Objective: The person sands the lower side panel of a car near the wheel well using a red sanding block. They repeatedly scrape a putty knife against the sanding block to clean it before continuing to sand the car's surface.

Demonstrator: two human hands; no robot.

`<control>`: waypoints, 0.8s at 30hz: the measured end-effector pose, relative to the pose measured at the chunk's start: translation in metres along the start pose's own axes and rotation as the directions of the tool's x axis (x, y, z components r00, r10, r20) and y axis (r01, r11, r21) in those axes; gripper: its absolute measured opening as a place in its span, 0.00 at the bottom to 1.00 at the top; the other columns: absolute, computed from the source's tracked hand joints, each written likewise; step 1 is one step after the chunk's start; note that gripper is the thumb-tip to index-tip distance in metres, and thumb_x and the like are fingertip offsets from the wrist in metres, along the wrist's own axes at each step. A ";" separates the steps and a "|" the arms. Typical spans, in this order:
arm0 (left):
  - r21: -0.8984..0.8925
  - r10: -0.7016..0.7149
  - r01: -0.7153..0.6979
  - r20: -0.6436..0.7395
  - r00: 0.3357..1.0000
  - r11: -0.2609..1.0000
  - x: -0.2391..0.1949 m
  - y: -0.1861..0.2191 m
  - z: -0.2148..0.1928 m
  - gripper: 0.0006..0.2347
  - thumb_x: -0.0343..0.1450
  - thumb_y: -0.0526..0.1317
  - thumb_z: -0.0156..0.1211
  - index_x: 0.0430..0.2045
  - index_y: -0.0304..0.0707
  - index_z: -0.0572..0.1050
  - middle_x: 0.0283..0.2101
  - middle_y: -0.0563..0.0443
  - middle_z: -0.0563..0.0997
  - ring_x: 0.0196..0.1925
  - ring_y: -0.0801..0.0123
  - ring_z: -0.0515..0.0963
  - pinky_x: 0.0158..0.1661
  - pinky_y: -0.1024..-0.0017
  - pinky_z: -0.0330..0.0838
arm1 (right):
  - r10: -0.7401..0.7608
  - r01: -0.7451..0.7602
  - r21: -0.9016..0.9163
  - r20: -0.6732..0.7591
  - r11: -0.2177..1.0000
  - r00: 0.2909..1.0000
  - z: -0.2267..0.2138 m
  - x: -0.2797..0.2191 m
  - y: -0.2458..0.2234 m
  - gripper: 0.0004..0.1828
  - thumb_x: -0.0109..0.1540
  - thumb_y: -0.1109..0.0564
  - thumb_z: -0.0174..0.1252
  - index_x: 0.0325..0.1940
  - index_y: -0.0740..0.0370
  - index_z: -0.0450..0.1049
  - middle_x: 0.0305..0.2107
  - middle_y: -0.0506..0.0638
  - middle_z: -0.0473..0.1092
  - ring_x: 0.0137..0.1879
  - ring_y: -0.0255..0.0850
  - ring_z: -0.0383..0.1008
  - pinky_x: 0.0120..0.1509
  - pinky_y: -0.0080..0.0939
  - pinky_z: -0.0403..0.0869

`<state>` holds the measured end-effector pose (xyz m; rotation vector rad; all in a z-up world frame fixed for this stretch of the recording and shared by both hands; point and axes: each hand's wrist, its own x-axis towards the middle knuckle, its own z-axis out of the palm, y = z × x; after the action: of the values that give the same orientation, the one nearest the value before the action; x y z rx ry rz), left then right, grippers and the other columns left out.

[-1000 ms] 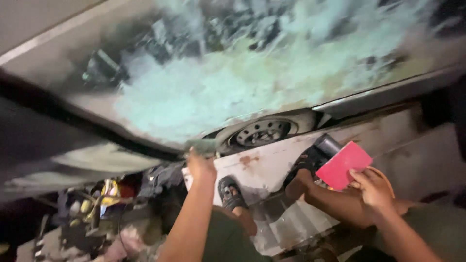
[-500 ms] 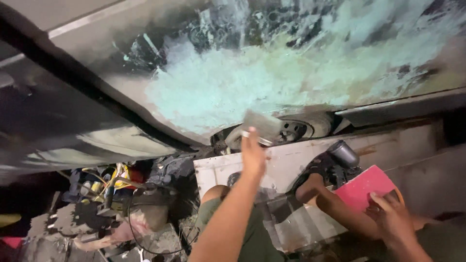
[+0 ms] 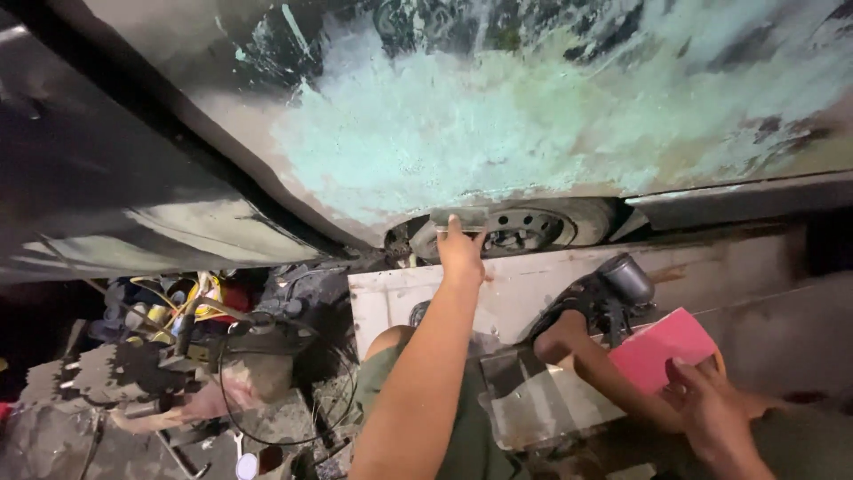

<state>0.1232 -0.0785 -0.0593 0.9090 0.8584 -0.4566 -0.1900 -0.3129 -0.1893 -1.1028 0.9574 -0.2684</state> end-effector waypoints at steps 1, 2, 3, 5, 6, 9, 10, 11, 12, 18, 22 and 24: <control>0.016 0.104 -0.105 0.058 0.993 0.994 0.010 -0.007 0.001 0.29 0.78 0.50 0.43 0.76 0.64 0.44 0.78 0.62 0.56 0.60 0.59 0.82 0.54 0.44 0.55 | -0.007 0.007 0.015 0.007 1.000 1.000 -0.002 0.000 0.001 0.17 0.68 0.57 0.53 0.61 0.48 0.65 0.38 0.45 0.66 0.42 0.40 0.65 0.46 0.44 0.66; 0.026 0.205 -0.210 0.115 0.972 0.977 0.019 -0.013 0.001 0.29 0.78 0.48 0.43 0.77 0.57 0.44 0.79 0.59 0.55 0.59 0.56 0.84 0.37 0.59 0.69 | -0.012 0.011 0.031 0.015 0.999 1.000 -0.004 0.000 0.003 0.21 0.68 0.57 0.52 0.66 0.50 0.64 0.40 0.48 0.66 0.43 0.41 0.65 0.47 0.46 0.66; 0.024 0.205 -0.209 0.116 0.972 0.978 0.013 -0.016 0.004 0.29 0.78 0.48 0.43 0.77 0.57 0.44 0.79 0.59 0.55 0.59 0.56 0.84 0.37 0.59 0.69 | -0.013 0.013 0.030 0.014 0.999 1.000 -0.007 0.004 0.007 0.21 0.68 0.57 0.52 0.66 0.50 0.64 0.40 0.48 0.66 0.43 0.41 0.65 0.47 0.46 0.66; 0.137 0.258 -0.281 0.168 0.952 0.950 -0.001 -0.023 0.007 0.35 0.75 0.53 0.44 0.77 0.52 0.35 0.79 0.55 0.54 0.67 0.53 0.78 0.32 0.67 0.66 | -0.011 0.011 0.051 0.003 0.999 1.000 -0.014 0.010 0.019 0.06 0.68 0.56 0.57 0.46 0.47 0.67 0.33 0.42 0.67 0.38 0.37 0.67 0.44 0.43 0.68; 0.137 0.256 -0.280 0.167 0.952 0.950 -0.014 -0.021 0.006 0.35 0.75 0.53 0.44 0.77 0.52 0.35 0.79 0.55 0.54 0.67 0.53 0.78 0.32 0.67 0.66 | -0.011 0.010 0.050 0.003 0.999 1.000 -0.014 0.011 0.021 0.06 0.68 0.56 0.57 0.46 0.47 0.67 0.33 0.42 0.67 0.38 0.37 0.67 0.44 0.43 0.68; 0.283 0.242 -0.309 0.248 0.938 0.908 -0.041 -0.028 0.002 0.36 0.74 0.57 0.41 0.77 0.51 0.38 0.79 0.52 0.54 0.65 0.58 0.78 0.58 0.56 0.66 | 0.057 -0.056 0.041 -0.030 0.998 0.998 -0.003 0.001 0.012 0.05 0.68 0.54 0.57 0.47 0.47 0.69 0.35 0.43 0.67 0.43 0.37 0.68 0.46 0.44 0.70; 0.232 0.260 -0.320 0.256 0.931 0.919 -0.042 -0.035 0.000 0.32 0.74 0.56 0.43 0.75 0.51 0.47 0.76 0.51 0.60 0.62 0.57 0.80 0.62 0.61 0.66 | 0.076 -0.076 0.035 -0.005 0.997 0.997 0.010 -0.009 -0.002 0.13 0.68 0.55 0.53 0.58 0.51 0.67 0.42 0.51 0.68 0.47 0.46 0.69 0.48 0.49 0.69; 0.179 0.278 -0.330 0.264 0.924 0.927 -0.043 -0.041 -0.002 0.30 0.74 0.55 0.45 0.73 0.50 0.56 0.73 0.50 0.67 0.60 0.55 0.81 0.66 0.66 0.67 | 0.094 -0.095 0.030 0.019 0.995 0.995 0.023 -0.020 -0.015 0.21 0.69 0.55 0.49 0.68 0.55 0.64 0.50 0.60 0.69 0.51 0.55 0.69 0.51 0.55 0.68; 0.179 0.277 -0.328 0.263 0.924 0.927 -0.036 -0.047 -0.004 0.30 0.74 0.55 0.45 0.73 0.50 0.56 0.73 0.50 0.67 0.60 0.55 0.81 0.66 0.66 0.67 | 0.095 -0.096 0.029 0.019 0.995 0.995 0.018 -0.012 -0.006 0.21 0.69 0.55 0.49 0.68 0.55 0.64 0.50 0.60 0.69 0.51 0.55 0.69 0.51 0.55 0.68; 0.028 0.082 -0.084 0.083 0.993 0.996 0.000 -0.045 0.005 0.31 0.77 0.53 0.43 0.77 0.55 0.42 0.79 0.61 0.51 0.58 0.59 0.84 0.68 0.59 0.62 | 0.140 -0.139 0.024 -0.012 0.990 0.990 0.020 -0.009 -0.007 0.17 0.70 0.56 0.51 0.63 0.53 0.66 0.46 0.54 0.68 0.50 0.49 0.70 0.51 0.51 0.70; 0.079 0.198 -0.209 0.134 0.971 0.975 -0.016 -0.025 0.014 0.32 0.76 0.51 0.43 0.76 0.48 0.43 0.79 0.54 0.54 0.61 0.56 0.81 0.69 0.57 0.57 | 0.119 -0.123 -0.050 -0.067 0.991 0.991 0.030 -0.029 -0.023 0.16 0.69 0.56 0.52 0.60 0.60 0.67 0.45 0.56 0.68 0.51 0.49 0.70 0.52 0.50 0.69; 0.115 0.231 -0.251 0.162 0.959 0.961 -0.043 -0.023 0.014 0.33 0.76 0.50 0.44 0.76 0.45 0.40 0.78 0.53 0.56 0.57 0.57 0.83 0.68 0.59 0.57 | 0.116 -0.127 -0.096 -0.105 0.987 0.988 0.038 -0.041 -0.037 0.16 0.69 0.54 0.53 0.58 0.65 0.67 0.47 0.59 0.69 0.53 0.51 0.70 0.52 0.50 0.68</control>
<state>0.0887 -0.1026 -0.0314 1.0764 0.5772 -0.3662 -0.1757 -0.2806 -0.1321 -1.1278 1.1334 -0.1772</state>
